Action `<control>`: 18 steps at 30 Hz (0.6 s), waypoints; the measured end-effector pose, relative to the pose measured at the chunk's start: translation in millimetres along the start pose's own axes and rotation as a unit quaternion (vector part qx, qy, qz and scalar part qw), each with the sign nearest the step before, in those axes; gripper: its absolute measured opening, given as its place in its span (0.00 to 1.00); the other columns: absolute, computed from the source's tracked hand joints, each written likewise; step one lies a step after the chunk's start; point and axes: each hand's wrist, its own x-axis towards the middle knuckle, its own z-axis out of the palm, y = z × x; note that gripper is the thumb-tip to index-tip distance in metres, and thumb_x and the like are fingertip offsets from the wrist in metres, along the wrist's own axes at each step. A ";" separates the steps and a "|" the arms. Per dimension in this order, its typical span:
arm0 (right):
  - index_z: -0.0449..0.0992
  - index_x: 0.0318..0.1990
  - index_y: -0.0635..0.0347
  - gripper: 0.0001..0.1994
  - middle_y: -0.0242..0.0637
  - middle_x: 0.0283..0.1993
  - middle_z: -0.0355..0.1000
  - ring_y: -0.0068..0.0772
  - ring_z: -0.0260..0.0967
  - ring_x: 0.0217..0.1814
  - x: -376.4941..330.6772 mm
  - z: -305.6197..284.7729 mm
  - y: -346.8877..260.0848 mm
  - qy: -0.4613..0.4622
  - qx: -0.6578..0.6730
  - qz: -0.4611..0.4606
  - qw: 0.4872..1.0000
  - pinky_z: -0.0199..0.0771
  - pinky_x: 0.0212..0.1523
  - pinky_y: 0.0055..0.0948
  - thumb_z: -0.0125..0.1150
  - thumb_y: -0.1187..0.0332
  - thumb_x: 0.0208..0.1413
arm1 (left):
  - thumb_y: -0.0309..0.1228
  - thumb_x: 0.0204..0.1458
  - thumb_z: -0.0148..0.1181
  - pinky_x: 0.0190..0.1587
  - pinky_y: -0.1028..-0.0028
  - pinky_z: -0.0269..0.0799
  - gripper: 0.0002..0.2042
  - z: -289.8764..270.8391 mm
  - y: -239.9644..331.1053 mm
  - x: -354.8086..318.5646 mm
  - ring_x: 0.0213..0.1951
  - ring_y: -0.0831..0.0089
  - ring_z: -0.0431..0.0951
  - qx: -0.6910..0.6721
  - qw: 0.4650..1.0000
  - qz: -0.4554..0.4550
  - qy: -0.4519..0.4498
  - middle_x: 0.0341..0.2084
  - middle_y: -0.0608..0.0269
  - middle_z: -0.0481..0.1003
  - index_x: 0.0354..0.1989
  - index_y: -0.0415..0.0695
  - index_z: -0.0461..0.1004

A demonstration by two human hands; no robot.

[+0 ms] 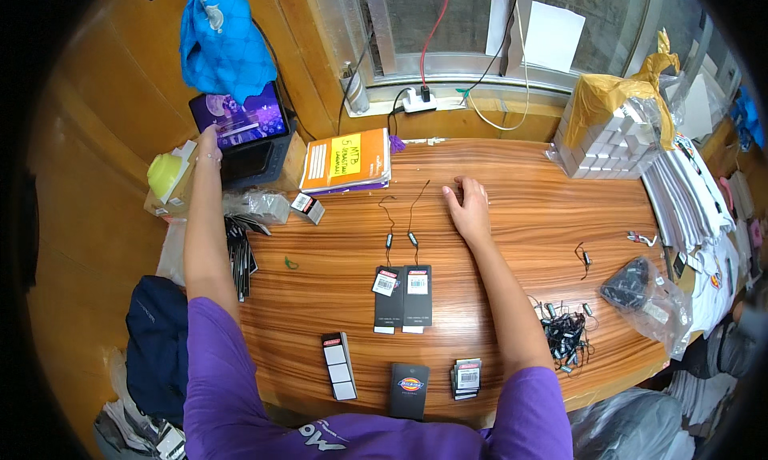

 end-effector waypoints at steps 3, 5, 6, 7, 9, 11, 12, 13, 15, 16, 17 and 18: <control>0.69 0.43 0.64 0.18 0.48 0.42 0.68 0.47 0.62 0.48 -9.3 -31.1 32.6 0.034 -0.066 0.042 0.996 0.60 0.51 0.38 0.56 0.58 0.52 | 0.27 0.38 0.56 0.52 0.69 0.58 0.18 107.9 7.7 -84.5 0.47 0.62 0.66 -0.051 0.992 -0.100 -0.061 0.46 0.52 0.67 0.41 0.33 0.69; 0.69 0.43 0.64 0.18 0.48 0.41 0.68 0.47 0.63 0.48 -7.0 -24.4 24.8 0.028 -0.043 0.032 0.998 0.60 0.51 0.38 0.56 0.59 0.53 | 0.26 0.36 0.56 0.46 0.69 0.62 0.15 86.5 8.3 -71.2 0.42 0.65 0.68 -0.090 0.987 -0.097 -0.092 0.38 0.53 0.71 0.34 0.32 0.72; 0.69 0.43 0.64 0.17 0.48 0.41 0.68 0.47 0.63 0.47 -5.8 -20.1 20.2 0.025 -0.031 0.027 0.999 0.60 0.51 0.38 0.55 0.59 0.53 | 0.26 0.35 0.57 0.43 0.69 0.64 0.13 75.1 9.0 -62.7 0.40 0.66 0.70 -0.109 0.984 -0.094 -0.106 0.35 0.53 0.73 0.31 0.32 0.74; 0.69 0.43 0.64 0.17 0.48 0.41 0.68 0.47 0.63 0.47 -6.3 -21.8 20.7 0.028 -0.037 0.024 0.999 0.60 0.50 0.38 0.55 0.59 0.53 | 0.26 0.35 0.55 0.39 0.70 0.63 0.09 80.8 15.5 -68.9 0.35 0.68 0.68 -0.065 0.988 -0.077 -0.117 0.29 0.58 0.71 0.26 0.33 0.73; 0.69 0.43 0.64 0.17 0.48 0.41 0.68 0.46 0.63 0.47 -8.4 -26.5 21.2 0.035 -0.043 0.032 0.998 0.60 0.50 0.38 0.55 0.58 0.53 | 0.26 0.36 0.54 0.39 0.71 0.63 0.08 88.6 42.0 -76.5 0.35 0.69 0.68 -0.120 0.977 -0.085 -0.155 0.28 0.59 0.71 0.26 0.34 0.73; 0.69 0.43 0.64 0.18 0.47 0.41 0.69 0.46 0.63 0.47 -6.2 -21.9 14.7 0.031 -0.030 0.022 0.999 0.60 0.50 0.38 0.55 0.58 0.53 | 0.26 0.37 0.53 0.40 0.69 0.62 0.10 69.7 60.2 -59.4 0.35 0.67 0.69 -0.199 0.962 -0.015 -0.186 0.28 0.55 0.71 0.29 0.34 0.74; 0.69 0.43 0.64 0.18 0.47 0.41 0.69 0.46 0.63 0.47 -4.1 -16.6 9.4 0.027 -0.017 0.011 0.999 0.60 0.50 0.38 0.55 0.58 0.53 | 0.26 0.38 0.53 0.42 0.68 0.63 0.11 51.4 64.8 -47.1 0.36 0.65 0.70 -0.169 0.971 0.089 -0.145 0.30 0.52 0.72 0.32 0.34 0.73; 0.69 0.43 0.64 0.18 0.47 0.41 0.69 0.46 0.63 0.47 -6.2 -21.3 18.2 0.032 -0.031 0.018 0.999 0.60 0.50 0.38 0.55 0.58 0.53 | 0.26 0.39 0.54 0.43 0.66 0.63 0.13 71.5 78.1 -69.9 0.37 0.62 0.70 -0.149 0.964 0.176 -0.128 0.32 0.50 0.72 0.34 0.35 0.73; 0.69 0.42 0.64 0.18 0.47 0.41 0.69 0.46 0.63 0.47 -7.9 -23.1 21.2 0.034 -0.043 0.019 0.998 0.60 0.50 0.38 0.55 0.58 0.53 | 0.27 0.40 0.54 0.46 0.63 0.63 0.15 76.8 86.5 -102.0 0.40 0.57 0.69 -0.038 0.945 0.319 -0.051 0.36 0.46 0.71 0.38 0.35 0.72; 0.69 0.42 0.64 0.18 0.47 0.41 0.69 0.46 0.63 0.47 -7.0 -21.9 19.9 0.034 -0.044 0.015 0.998 0.60 0.50 0.38 0.55 0.58 0.53 | 0.27 0.41 0.53 0.47 0.61 0.63 0.16 72.0 84.7 -112.1 0.42 0.54 0.69 0.050 0.928 0.368 0.001 0.39 0.44 0.70 0.40 0.36 0.71; 0.70 0.42 0.64 0.18 0.47 0.41 0.69 0.46 0.63 0.47 -6.2 -22.0 19.1 0.033 -0.044 0.018 0.998 0.60 0.50 0.38 0.55 0.58 0.53 | 0.28 0.42 0.53 0.48 0.59 0.62 0.17 70.2 83.9 -125.2 0.44 0.51 0.68 0.134 0.899 0.413 0.052 0.41 0.43 0.69 0.42 0.36 0.70; 0.70 0.42 0.64 0.18 0.47 0.41 0.69 0.46 0.63 0.47 -7.5 -23.7 21.1 0.034 -0.048 0.024 0.998 0.59 0.51 0.38 0.55 0.58 0.53 | 0.29 0.43 0.53 0.50 0.58 0.62 0.17 71.0 84.7 -148.9 0.46 0.47 0.66 0.183 0.903 0.388 0.024 0.45 0.46 0.67 0.44 0.39 0.71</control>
